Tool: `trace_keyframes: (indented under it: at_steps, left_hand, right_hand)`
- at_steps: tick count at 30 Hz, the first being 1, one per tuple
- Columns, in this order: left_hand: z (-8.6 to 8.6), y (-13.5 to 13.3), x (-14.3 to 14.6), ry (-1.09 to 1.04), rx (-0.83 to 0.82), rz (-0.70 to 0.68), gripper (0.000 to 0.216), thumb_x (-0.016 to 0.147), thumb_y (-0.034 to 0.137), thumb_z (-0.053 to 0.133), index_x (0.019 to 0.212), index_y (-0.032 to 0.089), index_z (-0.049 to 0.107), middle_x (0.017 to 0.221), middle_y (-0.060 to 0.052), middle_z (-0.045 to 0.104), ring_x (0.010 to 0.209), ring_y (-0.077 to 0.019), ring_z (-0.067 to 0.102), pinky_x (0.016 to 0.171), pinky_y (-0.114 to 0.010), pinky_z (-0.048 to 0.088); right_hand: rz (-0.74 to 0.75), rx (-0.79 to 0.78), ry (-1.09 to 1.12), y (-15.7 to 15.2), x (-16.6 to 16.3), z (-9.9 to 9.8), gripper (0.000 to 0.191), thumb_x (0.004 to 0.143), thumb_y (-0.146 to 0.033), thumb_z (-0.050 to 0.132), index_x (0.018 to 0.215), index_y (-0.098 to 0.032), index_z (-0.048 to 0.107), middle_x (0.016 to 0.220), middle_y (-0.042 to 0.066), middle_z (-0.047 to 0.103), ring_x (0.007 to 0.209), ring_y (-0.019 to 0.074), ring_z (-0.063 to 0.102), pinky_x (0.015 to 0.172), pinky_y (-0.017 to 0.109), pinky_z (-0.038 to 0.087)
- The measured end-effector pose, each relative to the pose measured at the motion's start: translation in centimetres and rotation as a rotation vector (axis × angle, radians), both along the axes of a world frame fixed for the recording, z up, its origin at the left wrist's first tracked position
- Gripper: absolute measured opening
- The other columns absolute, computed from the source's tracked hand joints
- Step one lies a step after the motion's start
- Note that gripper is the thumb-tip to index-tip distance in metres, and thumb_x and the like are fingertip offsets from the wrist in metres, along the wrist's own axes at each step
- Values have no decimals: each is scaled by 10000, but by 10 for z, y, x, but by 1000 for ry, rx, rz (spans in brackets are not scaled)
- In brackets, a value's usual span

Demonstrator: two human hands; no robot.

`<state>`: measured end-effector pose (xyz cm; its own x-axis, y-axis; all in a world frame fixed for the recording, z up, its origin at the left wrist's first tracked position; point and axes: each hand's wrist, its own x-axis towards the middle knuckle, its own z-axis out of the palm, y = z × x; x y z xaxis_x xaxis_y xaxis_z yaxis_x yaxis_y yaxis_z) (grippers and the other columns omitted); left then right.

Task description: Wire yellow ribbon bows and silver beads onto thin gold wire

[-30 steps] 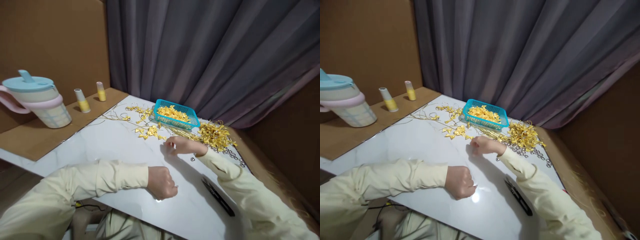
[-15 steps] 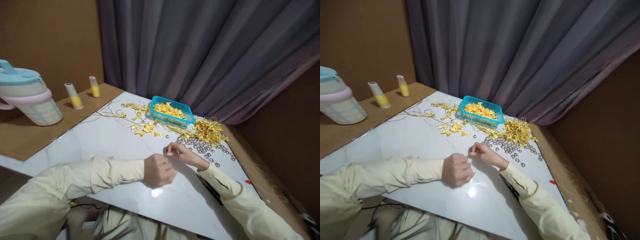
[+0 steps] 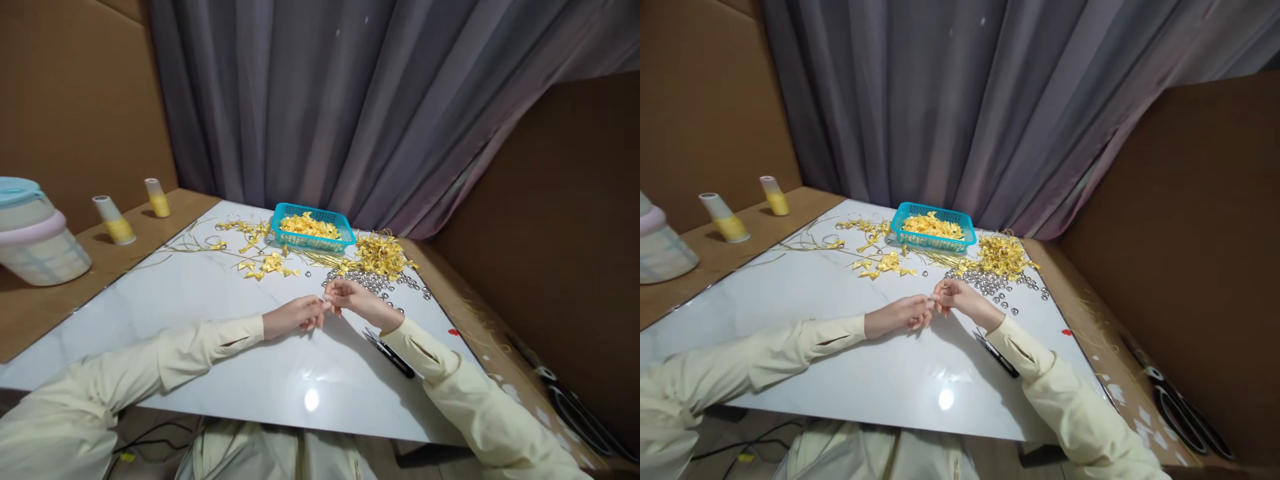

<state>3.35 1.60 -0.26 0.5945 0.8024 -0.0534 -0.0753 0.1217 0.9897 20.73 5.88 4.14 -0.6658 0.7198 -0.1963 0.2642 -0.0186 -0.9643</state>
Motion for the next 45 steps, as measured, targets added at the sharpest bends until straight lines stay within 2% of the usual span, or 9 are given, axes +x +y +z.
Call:
trace_keyframes:
  at_steps: [2,5,12,18,25,32,36,39,45]
  left_hand:
    - [1,-3,-1,9,9,-44,450,744,567,556,774,119,524,511,69,395,438,-45,294,461,-202,217]
    - [0,-3,-3,-38,-65,-53,427,745,542,576,686,125,500,432,99,296,399,-36,222,446,-205,157]
    - [-6,8,-9,-209,-300,-20,259,763,321,590,625,118,508,341,96,273,341,-31,178,423,-205,131]
    - [-5,14,-15,-222,-373,-72,196,756,216,527,593,106,530,308,68,296,321,-50,229,426,-212,184]
    - [-5,17,-15,-243,-428,-76,209,727,217,533,549,108,538,299,53,305,327,-60,245,419,-212,198]
    - [-2,17,-16,-302,-417,-29,295,731,232,522,453,135,496,297,46,272,345,-69,260,424,-215,247]
    - [-2,20,-17,-361,-343,87,448,781,310,515,380,160,383,285,50,238,334,-65,263,418,-213,236]
    - [-5,20,-16,-367,-277,156,537,763,283,577,330,165,282,250,59,221,304,-42,209,410,-218,204]
    - [-3,13,-13,-282,-240,142,422,745,314,642,404,125,478,325,17,440,357,-55,353,448,-222,249]
  right_hand:
    - [3,-21,0,0,2,0,404,691,-502,669,784,-145,504,595,-22,569,489,62,463,511,212,356]
    - [59,-48,-34,1,6,1,408,733,-513,622,841,-130,533,620,5,609,485,58,456,488,202,339]
    - [269,-122,-163,5,16,6,378,697,-423,681,881,-101,605,623,7,648,406,29,377,401,178,281]
    - [294,-121,-198,6,23,5,320,724,-402,648,761,-84,636,653,39,669,402,31,386,329,174,189]
    - [298,-142,-230,6,31,8,312,724,-395,648,752,-84,646,667,55,685,395,28,405,339,170,184]
    - [275,-191,-221,4,34,14,306,732,-386,645,756,-82,661,617,41,672,366,20,390,331,169,169]
    - [216,-226,-140,4,39,16,297,728,-370,656,794,-81,663,625,49,681,364,26,424,322,169,158]
    - [121,-195,-29,4,43,20,271,730,-345,661,816,-88,667,669,60,692,392,39,480,318,173,136]
    - [-61,-136,54,3,44,25,290,730,-325,670,915,-102,676,855,115,705,469,59,554,315,171,138]
